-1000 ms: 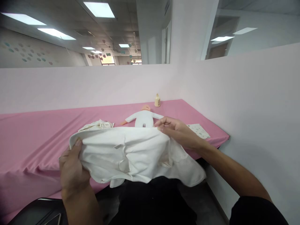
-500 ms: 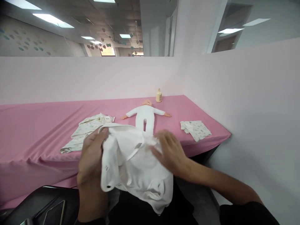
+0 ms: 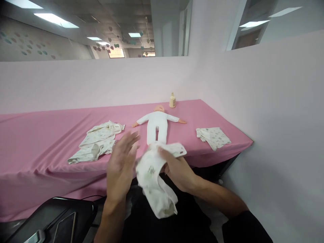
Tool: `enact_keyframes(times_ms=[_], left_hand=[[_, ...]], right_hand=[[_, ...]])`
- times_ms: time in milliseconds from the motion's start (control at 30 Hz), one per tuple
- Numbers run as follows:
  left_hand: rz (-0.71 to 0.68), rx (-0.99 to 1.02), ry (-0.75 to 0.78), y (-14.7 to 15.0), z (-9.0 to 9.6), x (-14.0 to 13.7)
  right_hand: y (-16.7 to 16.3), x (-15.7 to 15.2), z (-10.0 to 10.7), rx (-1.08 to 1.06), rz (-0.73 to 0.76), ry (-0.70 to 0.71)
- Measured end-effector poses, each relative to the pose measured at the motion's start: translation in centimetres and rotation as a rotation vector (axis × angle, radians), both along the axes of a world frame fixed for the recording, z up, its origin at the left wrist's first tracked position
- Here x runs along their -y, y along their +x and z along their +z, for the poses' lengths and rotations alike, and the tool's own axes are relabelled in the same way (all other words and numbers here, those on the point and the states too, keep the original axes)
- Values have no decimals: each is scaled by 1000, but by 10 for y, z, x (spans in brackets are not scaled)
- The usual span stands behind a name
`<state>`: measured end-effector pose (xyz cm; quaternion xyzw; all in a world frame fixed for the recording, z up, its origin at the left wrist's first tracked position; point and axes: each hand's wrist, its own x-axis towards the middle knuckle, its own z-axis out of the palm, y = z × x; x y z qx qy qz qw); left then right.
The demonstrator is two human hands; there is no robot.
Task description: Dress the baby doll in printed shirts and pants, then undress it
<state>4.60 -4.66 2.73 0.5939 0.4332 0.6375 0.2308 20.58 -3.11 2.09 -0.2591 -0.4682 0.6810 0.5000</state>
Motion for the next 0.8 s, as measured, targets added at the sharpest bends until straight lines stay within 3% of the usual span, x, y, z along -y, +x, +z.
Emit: enact_keyframes(times_ms=[67, 133, 233, 333, 433, 667, 800], left_hand=[[180, -64, 189, 1, -18, 24], [245, -204, 323, 7, -36, 40], [209, -351, 289, 24, -61, 36], [256, -335, 198, 41, -84, 10], [220, -362, 155, 47, -102, -12], [261, -410, 110, 15, -107, -29], [260, -401, 96, -5, -103, -37]], right_hand=[[4, -1, 17, -117, -28, -14], [6, 2, 32, -167, -48, -6], [6, 11, 46, -118, -80, 49], [7, 20, 49, 58, -80, 105], [14, 23, 47, 205, -93, 156], [50, 14, 44, 311, -225, 185], [73, 2, 34, 291, -417, 199]])
